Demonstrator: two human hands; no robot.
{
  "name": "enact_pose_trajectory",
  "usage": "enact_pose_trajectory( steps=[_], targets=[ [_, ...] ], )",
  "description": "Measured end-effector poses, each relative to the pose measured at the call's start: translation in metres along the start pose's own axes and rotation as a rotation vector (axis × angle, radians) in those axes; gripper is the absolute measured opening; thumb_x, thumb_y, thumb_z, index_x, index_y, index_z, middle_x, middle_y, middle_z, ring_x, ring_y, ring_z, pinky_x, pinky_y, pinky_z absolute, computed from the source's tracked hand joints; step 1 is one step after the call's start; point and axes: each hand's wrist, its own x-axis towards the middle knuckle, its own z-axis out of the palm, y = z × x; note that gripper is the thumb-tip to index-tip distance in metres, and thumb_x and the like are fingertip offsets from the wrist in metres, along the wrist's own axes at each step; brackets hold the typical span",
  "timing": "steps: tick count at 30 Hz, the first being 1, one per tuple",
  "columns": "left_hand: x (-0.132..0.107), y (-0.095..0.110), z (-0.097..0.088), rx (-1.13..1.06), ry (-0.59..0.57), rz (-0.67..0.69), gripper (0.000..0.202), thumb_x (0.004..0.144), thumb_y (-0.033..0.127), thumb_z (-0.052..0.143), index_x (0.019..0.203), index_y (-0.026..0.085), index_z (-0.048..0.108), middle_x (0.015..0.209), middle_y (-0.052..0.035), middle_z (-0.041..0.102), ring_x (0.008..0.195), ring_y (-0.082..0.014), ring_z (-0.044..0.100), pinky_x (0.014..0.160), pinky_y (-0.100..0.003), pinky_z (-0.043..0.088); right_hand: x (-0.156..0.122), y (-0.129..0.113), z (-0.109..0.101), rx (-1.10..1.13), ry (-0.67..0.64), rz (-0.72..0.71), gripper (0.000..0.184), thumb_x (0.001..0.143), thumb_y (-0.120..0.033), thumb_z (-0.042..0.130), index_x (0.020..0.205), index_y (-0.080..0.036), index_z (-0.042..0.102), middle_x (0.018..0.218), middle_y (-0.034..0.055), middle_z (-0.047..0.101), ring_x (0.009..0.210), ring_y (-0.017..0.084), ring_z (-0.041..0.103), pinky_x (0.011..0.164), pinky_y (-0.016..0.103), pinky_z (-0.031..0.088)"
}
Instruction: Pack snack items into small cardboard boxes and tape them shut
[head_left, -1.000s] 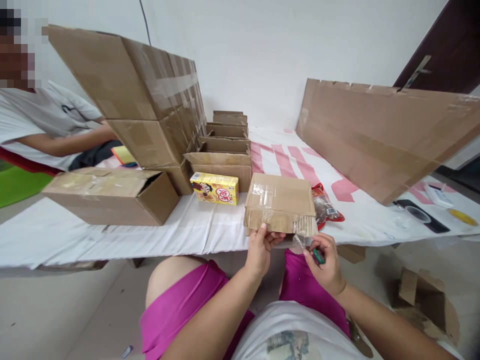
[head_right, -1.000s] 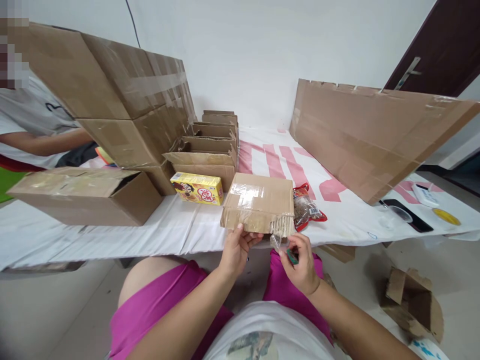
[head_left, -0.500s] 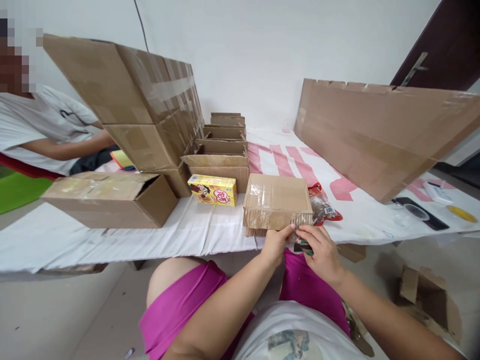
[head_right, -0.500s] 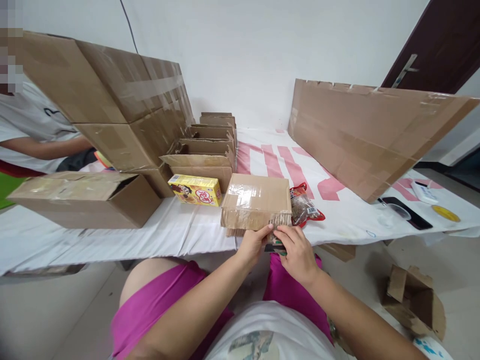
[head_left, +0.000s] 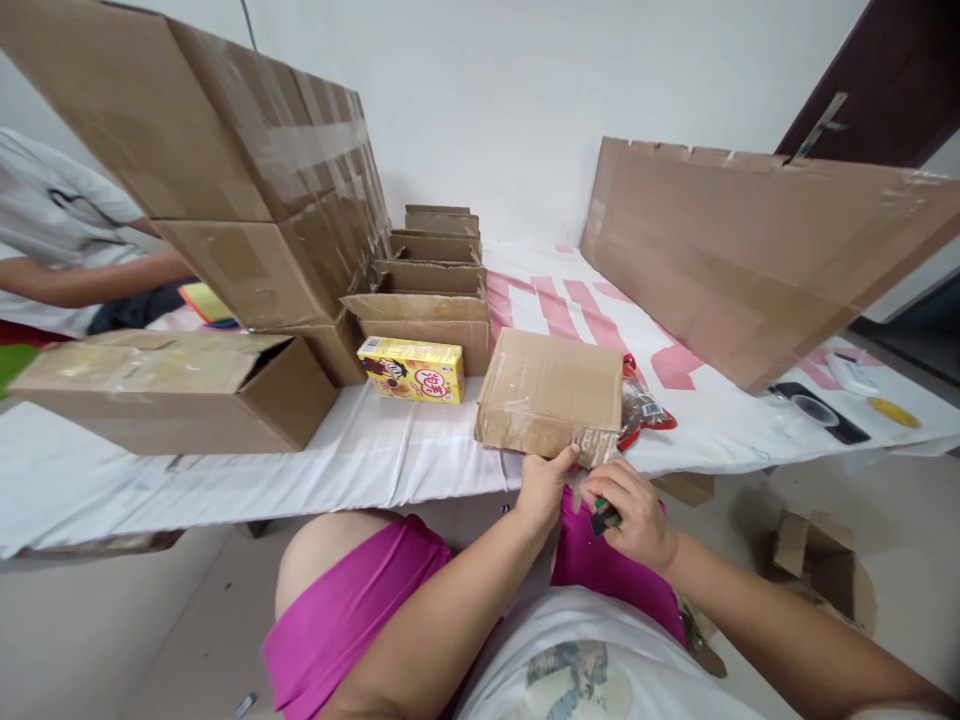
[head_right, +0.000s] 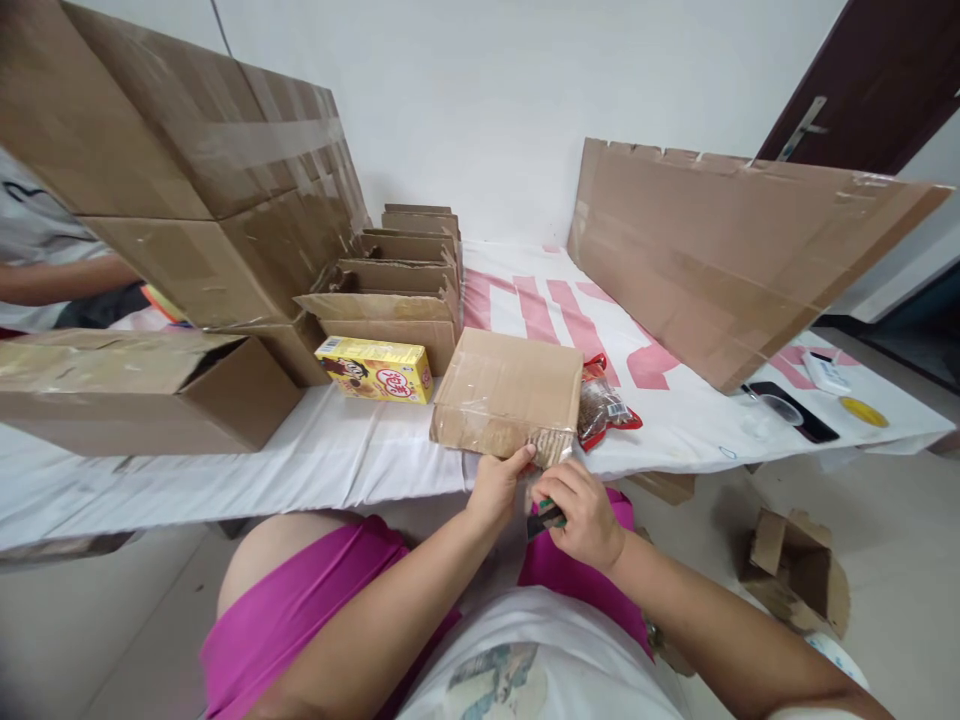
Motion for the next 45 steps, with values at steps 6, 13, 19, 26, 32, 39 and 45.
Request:
enact_pose_trajectory(
  steps=[6,13,19,26,32,39,45],
  targets=[
    [0.011,0.006,-0.008,-0.038,-0.012,-0.052,0.032,0.051,0.033,0.085,0.066,0.011,0.067,0.056,0.0001,0.063,0.051,-0.0101,0.055,0.056,-0.022,0.044,-0.028,0.017,-0.010,0.132,-0.244,0.263,0.012,0.082,-0.028,0.052,0.079,-0.022,0.063,0.081,0.0041,0.066,0.079,0.018,0.058,0.076,0.032,0.047],
    [0.007,0.007,-0.010,-0.018,-0.051,-0.064,0.035,0.050,0.036,0.086,0.066,0.011,0.068,0.054,-0.0008,0.062,0.053,-0.0107,0.055,0.056,-0.022,0.042,-0.051,0.142,-0.105,-0.178,-0.045,1.170,0.035,0.082,-0.046,0.042,0.065,-0.019,0.057,0.048,0.0028,0.053,0.047,0.017,0.052,0.048,0.030,0.042],
    [0.007,0.009,-0.008,-0.037,-0.049,-0.088,0.041,0.048,0.037,0.087,0.073,0.009,0.069,0.061,-0.0017,0.065,0.059,-0.0120,0.057,0.061,-0.024,0.044,-0.069,0.184,-0.136,-0.245,-0.264,1.476,0.026,0.068,-0.036,0.062,0.050,-0.017,0.055,0.037,0.0024,0.048,0.038,0.016,0.049,0.042,0.028,0.038],
    [0.008,0.006,-0.011,-0.048,-0.079,-0.082,0.041,0.050,0.037,0.087,0.075,0.010,0.070,0.063,-0.0016,0.065,0.061,-0.0119,0.057,0.062,-0.024,0.043,-0.079,0.195,-0.135,-0.425,-0.252,1.476,0.028,0.062,-0.043,0.070,0.070,-0.018,0.062,0.063,0.0076,0.064,0.067,0.024,0.063,0.055,0.029,0.042],
    [0.009,0.000,-0.015,-0.019,-0.085,-0.052,0.037,0.053,0.038,0.086,0.070,0.010,0.069,0.059,-0.0008,0.062,0.057,-0.0104,0.053,0.061,-0.023,0.041,-0.078,0.185,-0.125,-0.401,-0.200,1.394,0.014,0.069,-0.031,0.065,0.076,-0.019,0.066,0.070,0.0061,0.067,0.070,0.021,0.063,0.058,0.027,0.041],
    [0.010,-0.002,-0.017,-0.004,-0.103,-0.032,0.035,0.056,0.039,0.085,0.069,0.011,0.068,0.058,-0.0002,0.061,0.059,-0.0113,0.053,0.062,-0.023,0.041,-0.073,0.164,-0.126,-0.132,-0.187,1.297,0.034,0.074,-0.031,0.064,0.102,-0.015,0.071,0.080,0.0059,0.072,0.064,0.016,0.063,0.053,0.024,0.046],
    [0.011,-0.005,-0.020,-0.009,-0.127,-0.021,0.032,0.058,0.038,0.084,0.068,0.011,0.068,0.058,0.0002,0.061,0.058,-0.0105,0.051,0.061,-0.023,0.041,-0.047,0.159,-0.125,-0.235,-0.062,1.117,0.025,0.067,-0.025,0.066,0.091,-0.018,0.073,0.093,0.0082,0.072,0.086,0.023,0.066,0.079,0.034,0.051]
  ],
)
